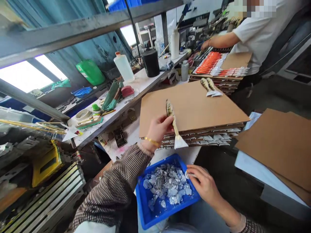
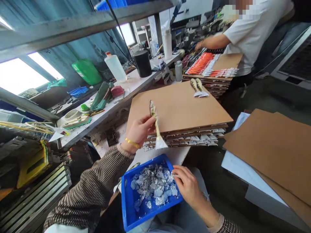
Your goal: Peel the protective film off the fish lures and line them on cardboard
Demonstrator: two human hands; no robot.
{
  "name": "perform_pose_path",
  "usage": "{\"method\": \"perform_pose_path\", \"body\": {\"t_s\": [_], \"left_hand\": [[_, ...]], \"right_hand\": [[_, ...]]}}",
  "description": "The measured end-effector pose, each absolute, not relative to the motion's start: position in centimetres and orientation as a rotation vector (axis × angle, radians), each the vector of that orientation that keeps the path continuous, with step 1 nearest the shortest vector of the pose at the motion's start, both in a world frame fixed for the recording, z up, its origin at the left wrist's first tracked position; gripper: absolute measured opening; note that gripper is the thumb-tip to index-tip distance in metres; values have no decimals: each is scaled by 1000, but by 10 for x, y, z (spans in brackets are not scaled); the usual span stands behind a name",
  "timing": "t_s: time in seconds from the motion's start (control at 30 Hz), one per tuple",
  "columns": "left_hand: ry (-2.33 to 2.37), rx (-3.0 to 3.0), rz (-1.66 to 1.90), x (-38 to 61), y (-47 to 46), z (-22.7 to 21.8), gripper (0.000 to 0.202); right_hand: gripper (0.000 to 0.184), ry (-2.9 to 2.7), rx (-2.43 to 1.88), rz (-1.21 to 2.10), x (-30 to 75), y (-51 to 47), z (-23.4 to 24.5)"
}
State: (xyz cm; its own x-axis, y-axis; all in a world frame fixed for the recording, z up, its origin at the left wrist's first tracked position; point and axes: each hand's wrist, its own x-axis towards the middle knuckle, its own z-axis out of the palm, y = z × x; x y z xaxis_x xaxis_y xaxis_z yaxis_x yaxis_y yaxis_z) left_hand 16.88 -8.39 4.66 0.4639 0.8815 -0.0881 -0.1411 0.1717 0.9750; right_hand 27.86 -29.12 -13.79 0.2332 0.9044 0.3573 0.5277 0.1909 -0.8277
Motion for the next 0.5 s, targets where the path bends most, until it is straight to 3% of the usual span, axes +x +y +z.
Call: {"method": "perform_pose_path", "body": {"t_s": [0.23, 0.4, 0.5], "left_hand": [[1050, 1451, 668, 324, 22, 60, 10], [1171, 1685, 599, 404, 64, 58, 24], [1245, 1854, 537, 426, 82, 54, 32]], "right_hand": [[28, -1429, -1462, 418, 280, -292, -154], [22, -1569, -1364, 255, 277, -287, -184], [30, -1636, -1344, 210, 274, -283, -202]]}}
